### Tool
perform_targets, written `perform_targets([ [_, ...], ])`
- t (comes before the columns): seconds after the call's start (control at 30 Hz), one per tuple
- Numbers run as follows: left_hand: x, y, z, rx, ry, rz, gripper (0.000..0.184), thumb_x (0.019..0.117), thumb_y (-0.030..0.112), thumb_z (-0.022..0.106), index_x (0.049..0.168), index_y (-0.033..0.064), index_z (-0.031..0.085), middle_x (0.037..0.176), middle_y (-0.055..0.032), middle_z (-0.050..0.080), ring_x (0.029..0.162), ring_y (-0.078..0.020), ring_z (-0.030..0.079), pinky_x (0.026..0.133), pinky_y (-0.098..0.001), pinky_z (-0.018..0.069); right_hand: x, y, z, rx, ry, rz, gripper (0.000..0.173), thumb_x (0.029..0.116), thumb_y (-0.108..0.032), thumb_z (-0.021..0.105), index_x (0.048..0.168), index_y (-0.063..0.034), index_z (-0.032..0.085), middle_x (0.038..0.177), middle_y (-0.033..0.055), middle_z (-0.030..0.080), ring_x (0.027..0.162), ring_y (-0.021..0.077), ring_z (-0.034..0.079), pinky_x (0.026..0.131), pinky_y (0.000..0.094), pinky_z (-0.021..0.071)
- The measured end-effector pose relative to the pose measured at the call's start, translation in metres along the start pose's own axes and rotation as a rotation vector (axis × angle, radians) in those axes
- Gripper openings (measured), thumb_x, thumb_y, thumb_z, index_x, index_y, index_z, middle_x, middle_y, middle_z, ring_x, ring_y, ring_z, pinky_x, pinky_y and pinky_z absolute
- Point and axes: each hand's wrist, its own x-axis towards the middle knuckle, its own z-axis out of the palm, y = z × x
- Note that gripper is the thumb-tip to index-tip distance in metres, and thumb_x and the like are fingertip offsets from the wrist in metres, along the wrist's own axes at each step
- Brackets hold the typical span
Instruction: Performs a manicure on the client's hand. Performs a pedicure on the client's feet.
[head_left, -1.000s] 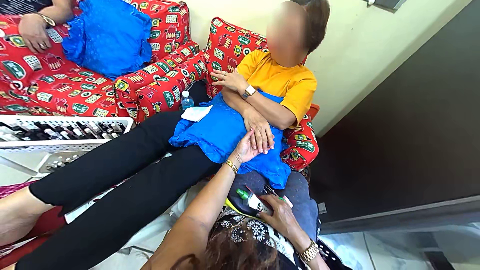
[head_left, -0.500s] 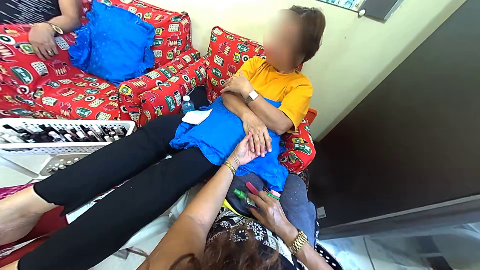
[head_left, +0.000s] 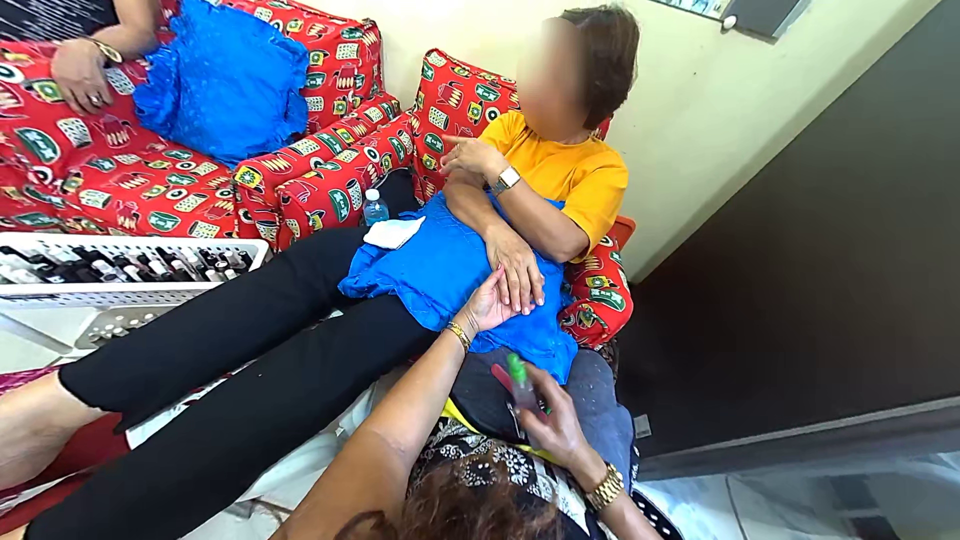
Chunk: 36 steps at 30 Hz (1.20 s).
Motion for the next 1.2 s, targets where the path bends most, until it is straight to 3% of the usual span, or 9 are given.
perform_targets([
  [0.07,0.000,0.000,-0.001,0.004,0.002,-0.012,0.068,0.1082,0.055,0.013,0.122,0.0079,0.060,0.111,-0.0159,0.070,0.102,-0.0288,0.069,0.095,-0.0439,0.0557,0.013,-0.012,-0.012,0.291,0.089,0.221,0.079,0.0842,-0.029,0.068,0.148,0.0071,0.041,0.116,0.0100,0.067,0.085,0.0070,0.066,0.073,0.0268,0.0589],
  [0.2,-0.001,0.002,-0.002,0.024,-0.012,-0.030,0.071,0.1081,0.055,0.010,0.128,0.0074,0.058,0.119,-0.0177,0.070,0.109,-0.0317,0.069,0.099,-0.0465,0.0544,0.049,-0.008,-0.037,0.531,0.093,0.460,0.103,0.0742,-0.016,0.063,0.163,-0.0100,0.012,0.103,0.0052,0.062,0.064,0.0120,0.061,0.053,0.0305,0.0556],
  [0.33,-0.001,0.001,-0.003,0.035,-0.067,-0.009,0.072,0.1073,0.056,0.008,0.127,0.0093,0.059,0.121,-0.0161,0.069,0.113,-0.0316,0.067,0.099,-0.0478,0.0536,0.072,0.011,-0.048,0.541,0.075,0.459,0.099,0.0709,-0.008,0.060,0.161,-0.0083,0.018,0.101,0.0060,0.062,0.058,0.0116,0.060,0.049,0.0295,0.0551],
  [0.47,-0.003,0.002,-0.001,0.007,-0.037,-0.014,0.069,0.1078,0.055,0.010,0.115,0.0104,0.063,0.108,-0.0135,0.073,0.108,-0.0307,0.069,0.099,-0.0491,0.0536,0.086,0.015,-0.051,0.564,0.076,0.461,0.085,0.0811,-0.008,0.053,0.159,-0.0054,0.019,0.089,0.0054,0.065,0.055,0.0133,0.062,0.047,0.0287,0.0553],
  [0.63,-0.003,0.000,-0.001,0.028,-0.016,-0.015,0.068,0.1077,0.055,0.011,0.114,0.0111,0.062,0.109,-0.0138,0.072,0.107,-0.0304,0.069,0.098,-0.0473,0.0543,0.089,0.024,-0.053,0.770,0.025,0.497,0.071,0.0961,-0.035,0.044,0.158,-0.0121,0.019,0.091,0.0017,0.063,0.061,0.0110,0.062,0.052,0.0260,0.0555],
  [0.73,-0.004,0.001,0.001,0.047,-0.022,-0.012,0.069,0.1075,0.055,0.009,0.115,0.0105,0.061,0.112,-0.0141,0.072,0.108,-0.0303,0.069,0.097,-0.0467,0.0547,0.088,0.022,-0.054,0.762,0.001,0.514,0.072,0.0934,-0.032,0.053,0.156,-0.0115,0.023,0.085,0.0020,0.061,0.056,0.0126,0.062,0.047,0.0277,0.0561],
  [0.87,-0.005,0.001,0.001,0.035,-0.045,-0.007,0.069,0.1078,0.054,0.009,0.116,0.0084,0.060,0.108,-0.0142,0.071,0.105,-0.0295,0.069,0.096,-0.0452,0.0554,0.089,0.026,-0.053,0.460,0.019,0.453,0.075,0.0845,-0.024,0.068,0.148,-0.0029,0.035,0.095,0.0031,0.059,0.064,0.0086,0.060,0.053,0.0242,0.0540],
  [0.97,-0.005,0.000,0.000,0.017,-0.074,0.004,0.069,0.1078,0.054,0.011,0.114,0.0077,0.062,0.106,-0.0150,0.073,0.106,-0.0309,0.070,0.097,-0.0459,0.0557,0.093,0.027,-0.054,0.316,0.016,0.421,0.072,0.0853,-0.025,0.062,0.149,-0.0009,0.038,0.102,0.0045,0.057,0.078,0.0087,0.059,0.065,0.0255,0.0521],
  [1.2,-0.002,-0.004,-0.004,0.032,-0.096,-0.003,0.069,0.1076,0.054,0.010,0.110,0.0089,0.062,0.106,-0.0145,0.072,0.105,-0.0295,0.070,0.097,-0.0445,0.0549,0.095,0.019,-0.059,0.521,0.080,0.455,0.064,0.0911,-0.015,0.061,0.147,-0.0011,0.034,0.093,0.0060,0.059,0.059,0.0141,0.064,0.052,0.0302,0.0603],
])
